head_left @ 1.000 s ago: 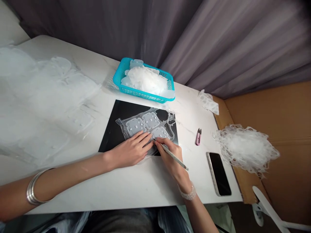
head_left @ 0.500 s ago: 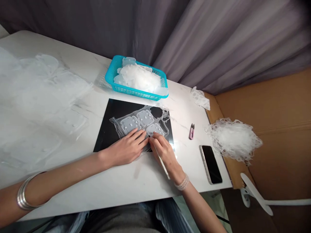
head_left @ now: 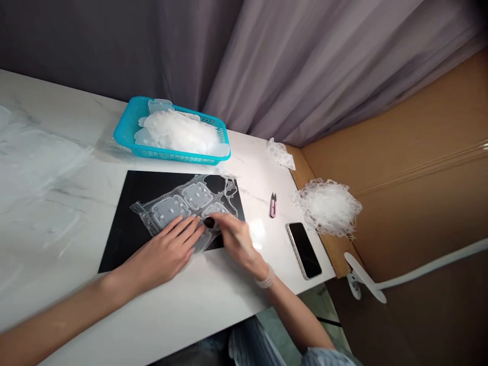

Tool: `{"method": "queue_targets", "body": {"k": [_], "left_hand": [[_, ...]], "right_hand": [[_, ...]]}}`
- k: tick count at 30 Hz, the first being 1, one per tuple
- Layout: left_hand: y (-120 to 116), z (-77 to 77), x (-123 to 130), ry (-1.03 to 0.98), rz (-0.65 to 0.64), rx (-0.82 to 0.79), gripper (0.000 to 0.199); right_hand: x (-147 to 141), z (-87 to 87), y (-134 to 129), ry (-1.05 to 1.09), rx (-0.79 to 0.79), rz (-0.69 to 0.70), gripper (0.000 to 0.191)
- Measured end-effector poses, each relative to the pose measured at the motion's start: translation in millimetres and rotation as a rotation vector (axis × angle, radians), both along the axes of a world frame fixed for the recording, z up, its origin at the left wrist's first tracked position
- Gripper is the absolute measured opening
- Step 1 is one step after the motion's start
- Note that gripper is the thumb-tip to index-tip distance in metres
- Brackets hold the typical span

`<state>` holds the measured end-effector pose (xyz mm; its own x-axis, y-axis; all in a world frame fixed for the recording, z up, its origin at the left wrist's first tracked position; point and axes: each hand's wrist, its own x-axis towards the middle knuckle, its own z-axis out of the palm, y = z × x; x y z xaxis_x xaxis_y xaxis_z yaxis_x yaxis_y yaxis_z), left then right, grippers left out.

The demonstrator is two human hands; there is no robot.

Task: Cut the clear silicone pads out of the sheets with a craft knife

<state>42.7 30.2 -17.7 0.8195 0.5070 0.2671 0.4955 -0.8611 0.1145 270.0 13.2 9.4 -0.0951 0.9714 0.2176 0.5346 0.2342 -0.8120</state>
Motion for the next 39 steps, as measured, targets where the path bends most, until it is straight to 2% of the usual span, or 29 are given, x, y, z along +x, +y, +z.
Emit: {"method": "queue_targets", "body": {"k": [1, 2, 3, 4, 6, 7, 9, 12, 15, 16, 18, 20, 21, 23, 28, 33, 39], "left_hand": [[-0.4, 1.3, 0.1, 0.011, 0.003, -0.010, 0.050], [-0.7, 2.5, 0.3, 0.019, 0.003, -0.022, 0.050], [-0.9, 3.4, 0.3, 0.023, 0.003, -0.033, 0.051], [-0.8, 3.9, 0.2, 0.022, 0.002, -0.044, 0.051], [0.8, 3.6, -1.1, 0.005, -0.007, -0.068, 0.050], [2.4, 3.1, -2.4, -0.012, -0.013, -0.083, 0.050], [6.8, 2.8, -5.2, -0.059, -0.035, -0.128, 0.049], [13.4, 10.7, -6.0, -0.177, -0.050, -0.252, 0.043], [13.7, 35.3, 3.4, -0.377, 0.084, -0.540, 0.034], [12.3, 46.3, 8.4, -0.459, 0.156, -0.698, 0.033], [8.7, 67.5, 19.0, -0.617, 0.239, -1.143, 0.041], [5.6, 83.1, 26.9, -0.766, 0.166, -1.608, 0.049], [4.4, 88.0, 28.9, -0.837, 0.113, -1.779, 0.048], [2.5, 93.1, 29.1, -0.945, 0.060, -1.962, 0.039], [-1.0, 97.2, 21.4, -1.029, 0.138, -2.060, 0.028], [-1.9, 101.6, 20.3, -1.072, 0.134, -2.106, 0.026], [-2.4, 104.0, 19.5, -1.064, 0.117, -2.121, 0.026]], "right_hand": [[18.6, -0.1, 3.2, 0.168, -0.033, -0.135, 0.027], [41.7, 1.3, 6.2, 0.242, -0.028, -0.234, 0.027], [67.7, 4.3, 8.4, 0.491, -0.066, -0.436, 0.021], [94.9, 8.8, 9.3, 0.575, -0.066, -0.525, 0.019], [143.5, 21.3, 6.3, 0.663, -0.019, -0.625, 0.006], [160.8, 28.2, 2.1, 0.699, -0.004, -0.659, 0.010], [174.9, 40.5, -10.5, 0.751, -0.004, -0.692, 0.013], [147.5, 49.7, -29.5, 0.794, -0.102, -0.675, 0.021], [90.2, 53.0, -37.7, 0.871, -0.207, -0.627, 0.026], [70.8, 55.2, -38.4, 0.947, -0.240, -0.600, 0.026], [37.2, 61.8, -39.2, 1.065, -0.298, -0.537, 0.024], [13.5, 69.4, -40.6, 1.130, -0.330, -0.471, 0.020], [5.7, 72.7, -41.6, 1.142, -0.335, -0.444, 0.019], [-3.0, 77.3, -43.8, 1.151, -0.336, -0.403, 0.017], [-2.0, 84.7, -50.2, 1.115, -0.342, -0.328, 0.020], [3.0, 94.4, -56.2, 1.074, -0.364, -0.285, 0.031], [3.8, 98.4, -59.2, 1.054, -0.357, -0.272, 0.035]]}}
